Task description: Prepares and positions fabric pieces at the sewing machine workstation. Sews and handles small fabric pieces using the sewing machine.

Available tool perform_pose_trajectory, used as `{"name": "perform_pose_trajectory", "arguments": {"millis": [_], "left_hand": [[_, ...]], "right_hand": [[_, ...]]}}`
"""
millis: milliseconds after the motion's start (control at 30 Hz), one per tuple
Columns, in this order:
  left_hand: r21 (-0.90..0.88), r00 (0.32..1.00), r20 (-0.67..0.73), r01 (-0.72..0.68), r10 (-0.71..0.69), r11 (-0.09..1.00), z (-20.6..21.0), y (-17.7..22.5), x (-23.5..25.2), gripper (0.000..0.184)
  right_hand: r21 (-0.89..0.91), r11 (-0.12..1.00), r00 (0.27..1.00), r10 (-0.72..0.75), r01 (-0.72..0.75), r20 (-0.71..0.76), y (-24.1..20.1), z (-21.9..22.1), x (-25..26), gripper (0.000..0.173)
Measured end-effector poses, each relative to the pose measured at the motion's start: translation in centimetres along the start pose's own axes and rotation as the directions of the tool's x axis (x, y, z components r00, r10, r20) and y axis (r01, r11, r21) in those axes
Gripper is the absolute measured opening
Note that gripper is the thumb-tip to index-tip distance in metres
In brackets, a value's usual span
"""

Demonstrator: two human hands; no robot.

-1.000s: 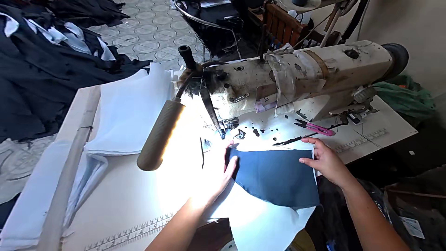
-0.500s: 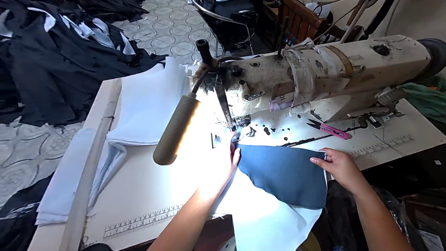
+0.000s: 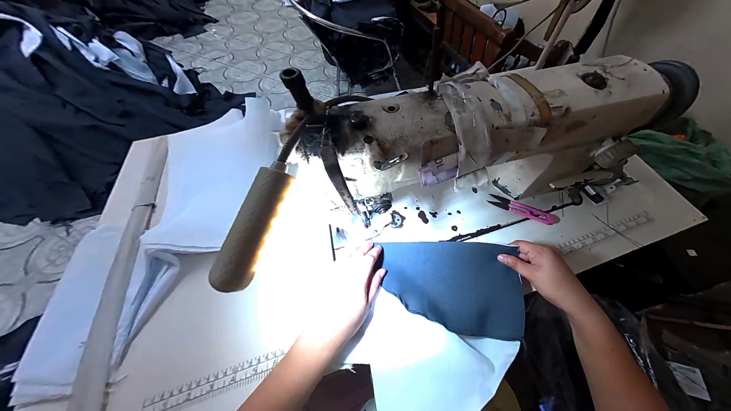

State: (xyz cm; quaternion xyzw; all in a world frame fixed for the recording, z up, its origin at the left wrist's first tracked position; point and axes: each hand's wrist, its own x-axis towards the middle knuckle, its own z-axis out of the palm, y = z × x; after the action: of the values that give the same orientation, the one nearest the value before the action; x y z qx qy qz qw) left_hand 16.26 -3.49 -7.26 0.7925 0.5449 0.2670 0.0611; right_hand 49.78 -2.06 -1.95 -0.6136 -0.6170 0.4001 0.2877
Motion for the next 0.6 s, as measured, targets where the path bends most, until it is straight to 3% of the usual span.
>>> {"name": "perform_pose_trajectory", "arguments": {"millis": [133, 367, 600], "left_hand": [[0.020, 1.000, 0.015, 0.027, -0.027, 0.999, -0.4, 0.2, -0.5, 0.046], [0.073, 0.988, 0.123, 0.088, -0.097, 0.993, -2.2, -0.5, 1.0, 0.045], [0.081, 0.988, 0.117, 0.096, -0.105, 0.992, -1.8, -0.7, 2.6, 0.046]], "right_hand": [[-0.040, 0.999, 1.000, -0.018, 0.018, -0.013, -0.2, 0.2, 0.1, 0.013], [-0.465, 0.879, 0.993, -0.080, 0.110, 0.084, -2.7, 0.4, 3.5, 0.028], [-0.520, 0.852, 0.996, -0.024, 0.065, 0.085, -3.1, 0.5, 6.5, 0.026]]}}
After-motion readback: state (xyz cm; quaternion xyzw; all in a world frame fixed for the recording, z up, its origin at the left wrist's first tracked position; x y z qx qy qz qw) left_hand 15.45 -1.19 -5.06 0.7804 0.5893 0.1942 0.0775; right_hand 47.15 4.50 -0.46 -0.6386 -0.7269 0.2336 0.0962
